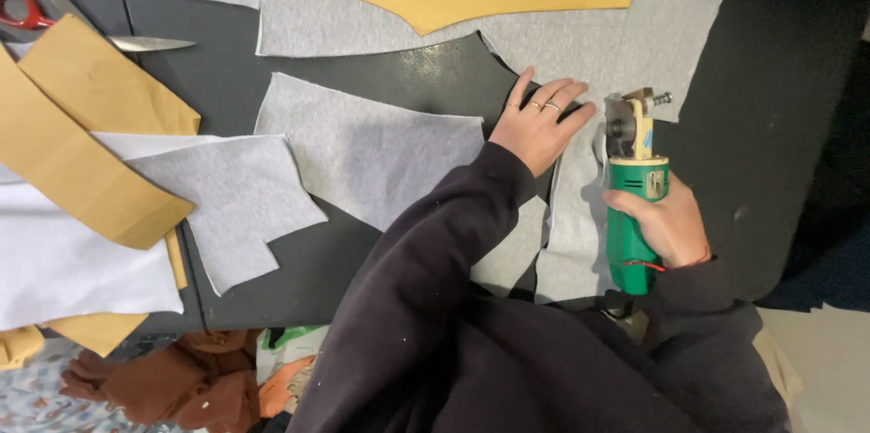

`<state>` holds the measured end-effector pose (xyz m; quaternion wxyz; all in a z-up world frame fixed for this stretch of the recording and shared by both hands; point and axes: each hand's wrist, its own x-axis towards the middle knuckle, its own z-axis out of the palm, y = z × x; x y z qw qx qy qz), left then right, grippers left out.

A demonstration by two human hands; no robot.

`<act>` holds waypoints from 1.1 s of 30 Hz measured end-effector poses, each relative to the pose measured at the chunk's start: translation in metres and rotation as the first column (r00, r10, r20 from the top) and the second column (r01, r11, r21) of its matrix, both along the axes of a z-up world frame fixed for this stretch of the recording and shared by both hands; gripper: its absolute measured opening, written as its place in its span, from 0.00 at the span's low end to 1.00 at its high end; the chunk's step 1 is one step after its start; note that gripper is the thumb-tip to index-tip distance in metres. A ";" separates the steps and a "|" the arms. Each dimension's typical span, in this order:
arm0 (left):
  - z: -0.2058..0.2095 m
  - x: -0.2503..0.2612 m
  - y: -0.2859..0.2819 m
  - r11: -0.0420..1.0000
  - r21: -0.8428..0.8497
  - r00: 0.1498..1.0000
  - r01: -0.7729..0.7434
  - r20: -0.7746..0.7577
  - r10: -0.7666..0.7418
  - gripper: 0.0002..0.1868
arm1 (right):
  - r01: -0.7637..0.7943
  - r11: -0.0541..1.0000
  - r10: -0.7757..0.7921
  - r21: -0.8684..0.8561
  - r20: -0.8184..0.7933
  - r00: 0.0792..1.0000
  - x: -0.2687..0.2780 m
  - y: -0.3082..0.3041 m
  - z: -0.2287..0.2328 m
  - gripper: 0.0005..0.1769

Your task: The person uses a green electric rotary cutter to cut a piece of light gray fabric on a dark worktable. They guide the tool along the fabric's edge to separate a section, then lift and move the cut piece aside.

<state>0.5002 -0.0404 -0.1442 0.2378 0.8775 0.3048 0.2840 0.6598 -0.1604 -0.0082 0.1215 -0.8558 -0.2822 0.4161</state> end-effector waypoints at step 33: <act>0.010 -0.001 0.004 0.994 -0.104 1.000 0.014 0.000 -0.014 0.20 | 0.213 0.971 -0.204 0.108 -0.083 0.975 0.010 0.086 0.002 0.14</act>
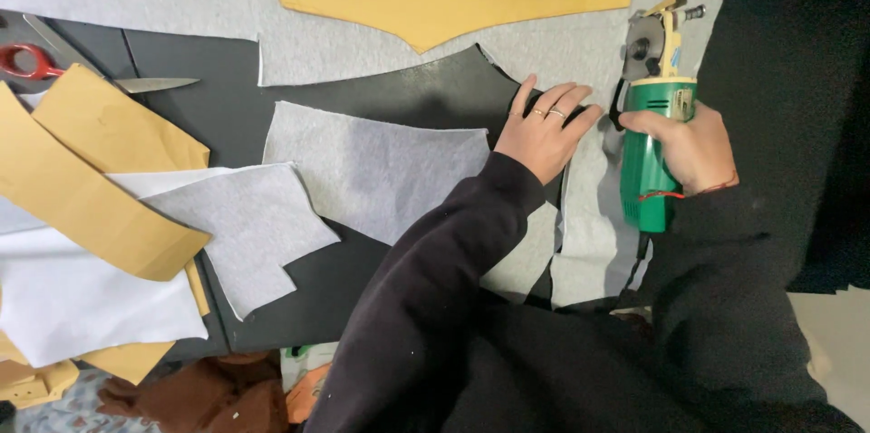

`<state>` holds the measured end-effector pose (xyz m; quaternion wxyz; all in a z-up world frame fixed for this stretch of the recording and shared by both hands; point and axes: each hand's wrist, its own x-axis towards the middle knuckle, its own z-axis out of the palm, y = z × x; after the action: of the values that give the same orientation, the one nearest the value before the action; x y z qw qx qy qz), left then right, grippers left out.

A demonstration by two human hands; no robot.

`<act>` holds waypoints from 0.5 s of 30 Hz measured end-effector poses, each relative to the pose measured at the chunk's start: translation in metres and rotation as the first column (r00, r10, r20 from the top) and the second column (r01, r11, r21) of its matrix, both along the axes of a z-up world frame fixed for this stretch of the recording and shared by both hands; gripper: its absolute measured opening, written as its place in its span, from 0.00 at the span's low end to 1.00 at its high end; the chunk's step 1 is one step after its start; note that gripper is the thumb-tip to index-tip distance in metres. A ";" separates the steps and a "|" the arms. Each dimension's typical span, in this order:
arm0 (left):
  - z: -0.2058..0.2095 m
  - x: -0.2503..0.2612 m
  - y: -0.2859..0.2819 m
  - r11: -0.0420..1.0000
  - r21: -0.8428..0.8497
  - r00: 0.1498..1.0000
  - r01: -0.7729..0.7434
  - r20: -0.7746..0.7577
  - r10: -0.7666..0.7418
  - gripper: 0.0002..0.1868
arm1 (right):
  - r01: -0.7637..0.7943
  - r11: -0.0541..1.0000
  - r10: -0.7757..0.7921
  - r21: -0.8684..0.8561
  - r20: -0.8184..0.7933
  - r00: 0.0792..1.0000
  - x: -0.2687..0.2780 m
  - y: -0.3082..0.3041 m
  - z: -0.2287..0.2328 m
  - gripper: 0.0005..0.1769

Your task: The person uses a green electric rotary cutter to cut a piece of light gray fabric on a dark worktable. They guide the tool along the fabric's edge to separate a section, then lift and move the cut piece aside.

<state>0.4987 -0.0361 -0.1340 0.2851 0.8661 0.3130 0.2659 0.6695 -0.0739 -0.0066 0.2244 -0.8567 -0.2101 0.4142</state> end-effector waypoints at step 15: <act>-0.015 0.073 0.077 0.986 0.035 0.979 -0.163 -0.115 0.166 0.15 | -0.045 0.996 0.050 -0.082 0.054 0.997 0.014 -0.007 -0.009 0.17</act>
<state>0.5721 0.0411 -0.1489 0.2321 0.8550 0.3961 0.2412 0.6832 -0.0807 -0.0153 0.1736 -0.8712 -0.2197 0.4032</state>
